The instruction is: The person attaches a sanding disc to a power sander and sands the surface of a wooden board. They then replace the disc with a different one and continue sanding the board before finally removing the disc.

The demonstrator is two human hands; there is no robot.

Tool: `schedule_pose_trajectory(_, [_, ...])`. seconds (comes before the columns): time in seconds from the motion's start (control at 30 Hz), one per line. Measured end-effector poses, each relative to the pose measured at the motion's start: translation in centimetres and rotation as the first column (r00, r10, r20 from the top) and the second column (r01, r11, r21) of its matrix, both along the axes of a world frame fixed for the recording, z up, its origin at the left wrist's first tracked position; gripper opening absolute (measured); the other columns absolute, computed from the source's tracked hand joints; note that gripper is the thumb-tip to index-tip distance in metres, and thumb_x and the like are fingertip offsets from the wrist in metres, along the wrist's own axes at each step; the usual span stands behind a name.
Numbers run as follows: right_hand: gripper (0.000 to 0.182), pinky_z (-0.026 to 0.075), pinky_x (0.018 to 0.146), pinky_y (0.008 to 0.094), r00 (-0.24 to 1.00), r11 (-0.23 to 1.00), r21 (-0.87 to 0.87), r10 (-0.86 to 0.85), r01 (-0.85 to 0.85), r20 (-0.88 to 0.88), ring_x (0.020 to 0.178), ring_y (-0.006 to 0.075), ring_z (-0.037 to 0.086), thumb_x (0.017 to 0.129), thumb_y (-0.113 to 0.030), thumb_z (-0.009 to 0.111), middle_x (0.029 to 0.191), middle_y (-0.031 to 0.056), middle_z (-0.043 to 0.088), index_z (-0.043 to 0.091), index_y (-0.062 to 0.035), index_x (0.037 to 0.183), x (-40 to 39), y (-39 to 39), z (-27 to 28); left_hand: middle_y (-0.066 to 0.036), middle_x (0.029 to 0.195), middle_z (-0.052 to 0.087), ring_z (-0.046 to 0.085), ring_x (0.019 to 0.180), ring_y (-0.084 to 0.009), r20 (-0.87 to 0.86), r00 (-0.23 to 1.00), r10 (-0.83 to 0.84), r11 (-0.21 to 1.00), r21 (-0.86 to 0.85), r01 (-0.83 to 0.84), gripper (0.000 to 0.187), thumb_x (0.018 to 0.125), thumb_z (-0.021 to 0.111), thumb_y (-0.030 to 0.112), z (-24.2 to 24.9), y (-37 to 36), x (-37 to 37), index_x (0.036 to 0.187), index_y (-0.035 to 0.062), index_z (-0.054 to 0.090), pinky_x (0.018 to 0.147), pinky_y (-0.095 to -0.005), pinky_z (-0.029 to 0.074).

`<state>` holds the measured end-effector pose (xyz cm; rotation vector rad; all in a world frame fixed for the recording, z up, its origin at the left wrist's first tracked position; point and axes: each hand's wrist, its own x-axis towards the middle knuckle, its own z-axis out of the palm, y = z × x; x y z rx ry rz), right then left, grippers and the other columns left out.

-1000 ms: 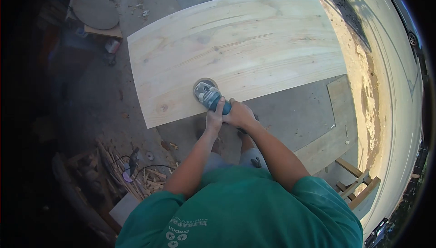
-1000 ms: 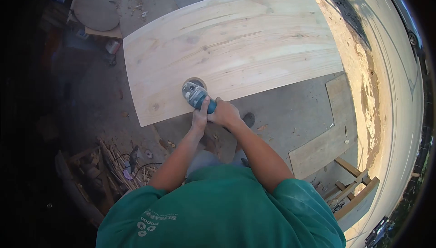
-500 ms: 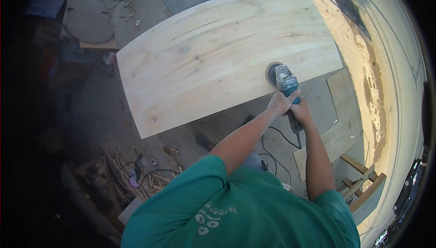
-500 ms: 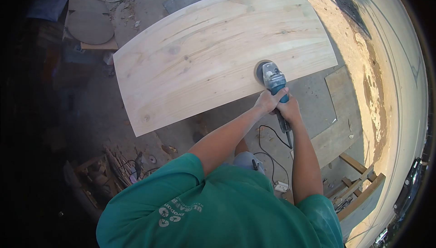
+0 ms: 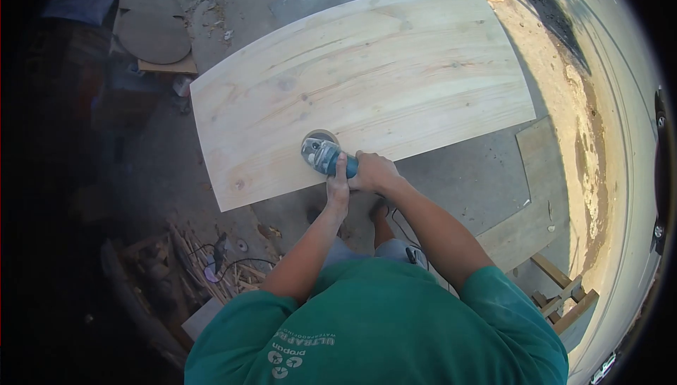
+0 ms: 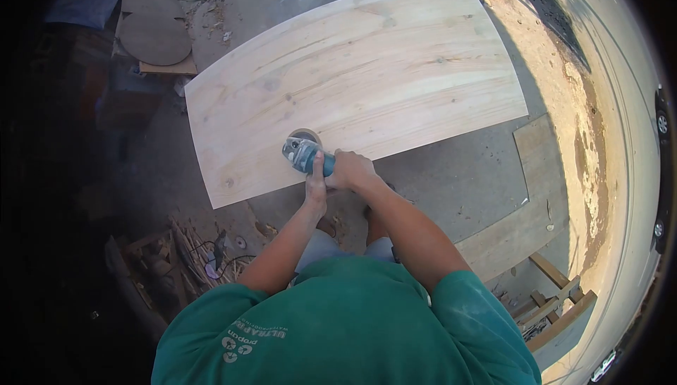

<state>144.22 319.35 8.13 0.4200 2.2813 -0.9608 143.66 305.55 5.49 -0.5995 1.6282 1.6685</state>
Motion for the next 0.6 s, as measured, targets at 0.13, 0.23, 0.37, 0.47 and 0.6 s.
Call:
schedule_pose_trajectory(0.13, [0.072,0.052,0.091,0.0469,0.987,0.986,0.037,-0.162,0.161,0.008,0.104,0.0414,0.067,0.069,-0.055,0.068,0.107,0.0283,0.068,0.062,0.0036,0.110,0.9,6.4,1.4,-0.009,0.100,0.066,0.065,0.092,-0.0177,-0.094,0.987,-0.129,0.991,0.036,0.133,0.070,0.090,0.061,0.063,-2.9,7.0,-0.8,0.113,-0.0022,0.064,0.081,-0.0307,0.053])
schedule_pose_trajectory(0.23, [0.069,0.053,0.088,0.0459,0.945,0.944,0.036,-0.327,0.327,-0.012,0.102,0.0413,0.068,0.067,-0.053,0.070,0.105,0.0273,0.070,0.063,0.0033,0.107,3.7,11.7,0.7,-0.012,0.090,0.068,0.069,0.076,-0.0205,-0.192,0.939,-0.286,0.953,0.049,0.300,0.070,0.088,0.063,0.064,-1.8,13.2,-0.2,0.105,-0.0036,0.066,0.064,-0.0326,0.057])
schedule_pose_trajectory(0.37, [0.065,0.054,0.082,0.0438,0.866,0.867,0.015,-0.496,0.498,-0.056,0.094,0.0392,0.070,0.067,-0.049,0.073,0.096,0.0265,0.071,0.065,0.0051,0.103,7.1,16.5,-0.7,-0.016,0.088,0.069,0.069,0.068,-0.0230,-0.168,0.894,-0.416,0.896,0.091,0.434,0.072,0.085,0.064,0.065,-1.7,19.1,1.4,0.106,-0.0048,0.066,0.053,-0.0348,0.057])
schedule_pose_trajectory(0.47, [0.062,0.055,0.074,0.0403,0.751,0.760,-0.074,-0.650,0.646,-0.119,0.082,0.0328,0.072,0.068,-0.045,0.074,0.088,0.0232,0.071,0.065,0.0070,0.101,10.4,18.8,-2.0,-0.017,0.094,0.069,0.071,0.074,-0.0243,-0.144,0.790,-0.596,0.789,0.081,0.609,0.076,0.083,0.066,0.065,-2.1,22.4,1.8,0.110,-0.0059,0.064,0.057,-0.0356,0.059])
schedule_pose_trajectory(0.6, [0.059,0.054,0.065,0.0360,0.567,0.582,-0.173,-0.813,0.794,-0.135,0.071,0.0246,0.071,0.071,-0.041,0.075,0.081,0.0193,0.070,0.064,0.0101,0.098,11.4,18.2,-1.5,-0.020,0.096,0.069,0.072,0.076,-0.0293,-0.084,0.618,-0.782,0.617,0.039,0.786,0.084,0.079,0.067,0.069,-0.8,24.5,0.7,0.115,-0.0065,0.063,0.058,-0.0389,0.060])
